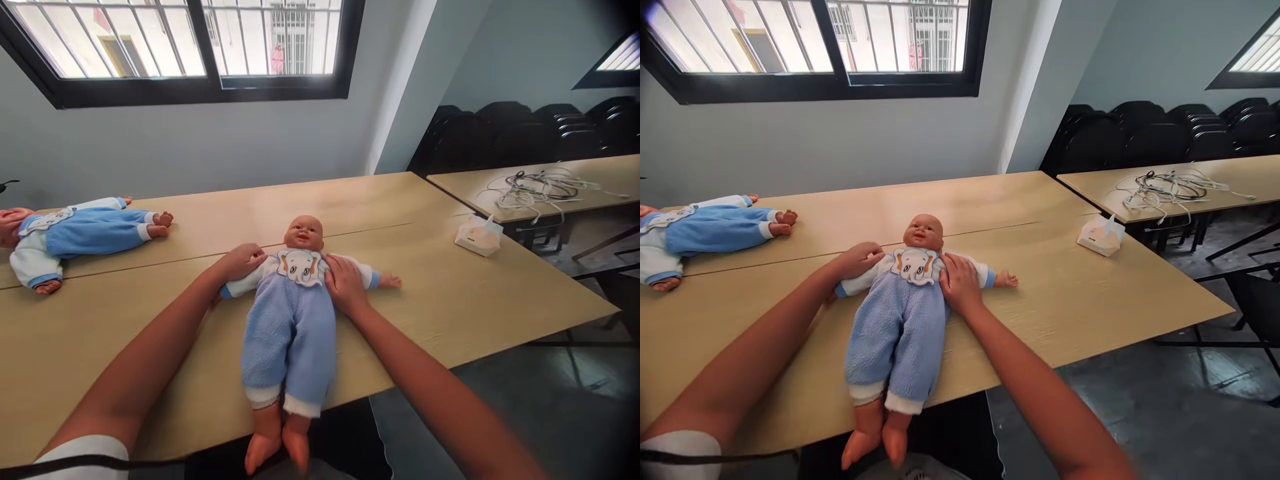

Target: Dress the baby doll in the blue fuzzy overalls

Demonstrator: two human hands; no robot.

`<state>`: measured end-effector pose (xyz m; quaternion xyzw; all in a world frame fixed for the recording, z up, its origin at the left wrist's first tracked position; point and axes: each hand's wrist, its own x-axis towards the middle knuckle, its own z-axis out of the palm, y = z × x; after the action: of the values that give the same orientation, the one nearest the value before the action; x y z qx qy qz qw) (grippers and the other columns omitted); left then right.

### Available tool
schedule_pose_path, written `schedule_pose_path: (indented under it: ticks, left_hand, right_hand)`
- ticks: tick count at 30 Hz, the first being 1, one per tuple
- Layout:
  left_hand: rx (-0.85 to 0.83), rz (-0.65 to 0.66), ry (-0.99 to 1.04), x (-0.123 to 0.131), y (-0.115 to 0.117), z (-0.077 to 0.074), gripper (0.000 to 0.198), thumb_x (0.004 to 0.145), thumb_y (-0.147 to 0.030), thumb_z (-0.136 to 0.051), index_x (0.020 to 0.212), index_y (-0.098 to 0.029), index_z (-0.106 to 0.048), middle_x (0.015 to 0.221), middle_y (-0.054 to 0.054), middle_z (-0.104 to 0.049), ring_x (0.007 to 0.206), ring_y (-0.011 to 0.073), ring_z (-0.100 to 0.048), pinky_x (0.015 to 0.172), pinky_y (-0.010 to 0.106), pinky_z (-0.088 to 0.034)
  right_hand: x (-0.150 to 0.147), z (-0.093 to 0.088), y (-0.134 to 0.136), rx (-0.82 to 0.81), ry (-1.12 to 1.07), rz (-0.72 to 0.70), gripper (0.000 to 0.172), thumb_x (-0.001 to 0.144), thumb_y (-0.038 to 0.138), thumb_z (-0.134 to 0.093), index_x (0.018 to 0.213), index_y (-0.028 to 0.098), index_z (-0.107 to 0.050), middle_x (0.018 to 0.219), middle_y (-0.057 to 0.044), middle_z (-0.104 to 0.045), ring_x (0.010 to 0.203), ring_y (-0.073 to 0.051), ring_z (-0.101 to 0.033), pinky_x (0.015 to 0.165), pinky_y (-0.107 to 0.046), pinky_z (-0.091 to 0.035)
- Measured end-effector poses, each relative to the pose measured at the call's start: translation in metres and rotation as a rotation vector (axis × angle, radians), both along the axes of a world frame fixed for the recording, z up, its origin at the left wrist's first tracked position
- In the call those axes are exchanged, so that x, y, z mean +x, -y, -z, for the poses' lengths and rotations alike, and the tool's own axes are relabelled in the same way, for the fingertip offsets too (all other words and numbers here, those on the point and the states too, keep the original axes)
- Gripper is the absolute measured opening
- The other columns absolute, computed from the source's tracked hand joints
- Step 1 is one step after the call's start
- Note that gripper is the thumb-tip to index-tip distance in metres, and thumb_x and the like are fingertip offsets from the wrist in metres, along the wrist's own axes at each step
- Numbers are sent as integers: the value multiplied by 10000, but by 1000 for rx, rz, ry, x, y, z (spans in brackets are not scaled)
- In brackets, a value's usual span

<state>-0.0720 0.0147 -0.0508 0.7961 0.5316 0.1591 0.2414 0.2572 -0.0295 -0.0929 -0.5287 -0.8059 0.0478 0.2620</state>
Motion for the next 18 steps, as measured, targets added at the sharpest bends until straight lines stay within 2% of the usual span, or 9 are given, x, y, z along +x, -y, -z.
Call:
schedule_pose_path:
  ticks: [3,5,6,8,10,13,16,18]
  left_hand:
    - [329,-129,27,4,39,-4,304,976,-407,-522,1124,-179,-660,1238,138,-667,1241,309,-538,1124,473,-396]
    - [544,-119,71,9,79,-4,186,976,-338,-556,1053,-194,-645,1121,111,-688,1127,275,-590,1049,445,-450]
    - [588,-84,96,12,102,-4,124,974,-308,-572,997,-202,-633,1035,88,-691,1033,251,-614,978,414,-483]
    - [560,-17,135,19,150,0,59,971,-259,-597,932,-214,-603,938,51,-677,897,210,-626,850,356,-503]
    - [476,26,152,27,196,8,57,973,-236,-613,926,-219,-585,885,28,-662,818,185,-620,768,324,-495]
    - [380,5,116,41,247,25,49,979,-246,-636,975,-222,-593,927,31,-689,824,186,-637,757,319,-501]
    - [372,-98,53,55,272,38,79,988,-254,-630,1055,-222,-604,998,50,-709,896,213,-658,796,340,-516]
    - [397,-172,15,63,276,42,102,994,-257,-616,1088,-220,-603,969,45,-707,882,222,-658,809,357,-515]
  right_hand:
    - [-2,3,-25,21,-5,-49,479,1047,295,-393,1471,147,-560,1485,-144,-587,1382,-275,-481,1205,-423,-304]
    - [-4,5,-41,57,-59,-64,460,1028,285,-420,1431,143,-591,1452,-156,-608,1351,-293,-508,1186,-451,-333]
    - [-4,6,-46,82,-99,-63,445,1017,281,-435,1403,143,-608,1431,-161,-620,1331,-302,-523,1174,-466,-349]
    - [-2,2,-43,148,-189,-57,404,1004,280,-462,1347,151,-634,1386,-167,-637,1296,-315,-543,1151,-493,-377]
    - [0,-7,-22,234,-280,-70,347,1007,282,-481,1285,162,-649,1325,-167,-646,1263,-318,-556,1122,-507,-407]
    - [1,-27,41,306,-362,-198,236,1021,268,-496,1174,193,-659,1155,-133,-661,1151,-296,-595,1034,-490,-474]
    - [-8,-42,107,175,-295,-468,161,1007,216,-542,1117,223,-660,1066,-85,-668,1027,-250,-623,924,-426,-531]
    - [-16,-48,135,121,-217,-587,129,1002,194,-564,1081,214,-664,1042,-74,-681,977,-231,-632,881,-395,-540]
